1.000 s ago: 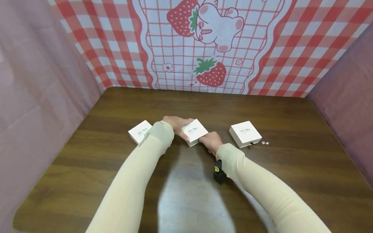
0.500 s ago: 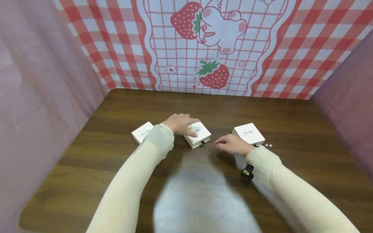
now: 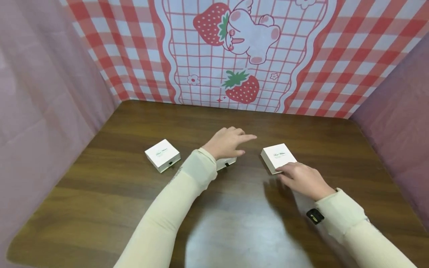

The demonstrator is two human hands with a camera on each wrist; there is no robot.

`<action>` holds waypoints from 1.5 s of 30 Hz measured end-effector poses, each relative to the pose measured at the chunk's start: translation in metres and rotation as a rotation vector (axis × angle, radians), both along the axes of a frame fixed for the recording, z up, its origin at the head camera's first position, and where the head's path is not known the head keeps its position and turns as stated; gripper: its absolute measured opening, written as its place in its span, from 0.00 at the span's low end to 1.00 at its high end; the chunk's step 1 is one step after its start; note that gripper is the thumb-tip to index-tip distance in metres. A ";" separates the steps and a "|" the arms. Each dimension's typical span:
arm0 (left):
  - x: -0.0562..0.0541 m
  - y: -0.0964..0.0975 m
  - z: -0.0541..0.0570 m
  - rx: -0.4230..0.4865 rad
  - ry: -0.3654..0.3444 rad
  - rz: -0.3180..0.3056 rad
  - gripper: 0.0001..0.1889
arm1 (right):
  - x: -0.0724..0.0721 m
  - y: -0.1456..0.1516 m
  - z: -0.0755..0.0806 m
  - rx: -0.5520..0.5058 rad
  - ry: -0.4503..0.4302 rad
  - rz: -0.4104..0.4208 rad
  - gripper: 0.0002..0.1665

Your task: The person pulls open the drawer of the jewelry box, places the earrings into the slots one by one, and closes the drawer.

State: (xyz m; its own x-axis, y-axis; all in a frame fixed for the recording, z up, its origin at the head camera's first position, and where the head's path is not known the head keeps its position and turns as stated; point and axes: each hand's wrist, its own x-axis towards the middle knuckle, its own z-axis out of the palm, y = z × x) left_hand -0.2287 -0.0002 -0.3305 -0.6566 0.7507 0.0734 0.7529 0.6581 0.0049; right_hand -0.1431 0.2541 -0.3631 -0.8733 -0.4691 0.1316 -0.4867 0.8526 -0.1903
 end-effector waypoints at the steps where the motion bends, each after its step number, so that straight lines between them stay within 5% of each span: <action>1: 0.000 0.004 -0.002 0.005 0.005 -0.004 0.31 | 0.001 0.004 0.000 0.005 0.009 -0.007 0.12; 7: -0.001 0.029 -0.008 -0.015 0.014 -0.002 0.32 | 0.006 0.030 0.003 0.009 0.011 -0.053 0.14; 14: 0.000 0.056 0.001 -0.005 -0.021 0.020 0.31 | 0.018 0.080 0.000 -0.079 -0.021 -0.100 0.13; 18: -0.010 0.078 0.002 -0.009 -0.131 0.013 0.34 | 0.027 0.104 -0.003 -0.186 -0.090 -0.163 0.13; 20: -0.020 0.088 -0.001 -0.007 -0.243 0.033 0.36 | 0.029 0.110 -0.006 -0.365 -0.218 -0.211 0.12; 23: -0.034 0.099 -0.005 -0.021 -0.386 0.078 0.41 | 0.030 0.111 -0.011 -0.795 -0.467 -0.262 0.13; 25: -0.039 0.103 -0.007 -0.050 -0.404 0.094 0.43 | 0.030 0.106 -0.016 -1.085 -0.647 -0.265 0.18; 28: -0.043 0.105 -0.010 -0.140 -0.334 0.093 0.44 | 0.028 0.093 -0.023 -1.311 -0.858 -0.279 0.21; 34: -0.051 0.099 -0.024 -0.293 -0.205 0.148 0.51 | 0.006 0.060 -0.033 -1.346 -1.031 -0.457 0.12; 45: -0.055 0.112 -0.044 -0.325 -0.260 0.169 0.56 | -0.009 0.047 -0.038 -1.325 -1.063 -0.513 0.15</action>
State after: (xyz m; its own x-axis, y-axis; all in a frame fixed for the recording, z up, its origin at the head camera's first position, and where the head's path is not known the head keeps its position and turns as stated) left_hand -0.2834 0.1120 -0.3749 -0.7376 0.5880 -0.3319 0.6356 0.7706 -0.0473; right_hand -0.1524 0.3008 -0.4012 -0.8367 -0.2065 -0.5072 0.5346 -0.1071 -0.8383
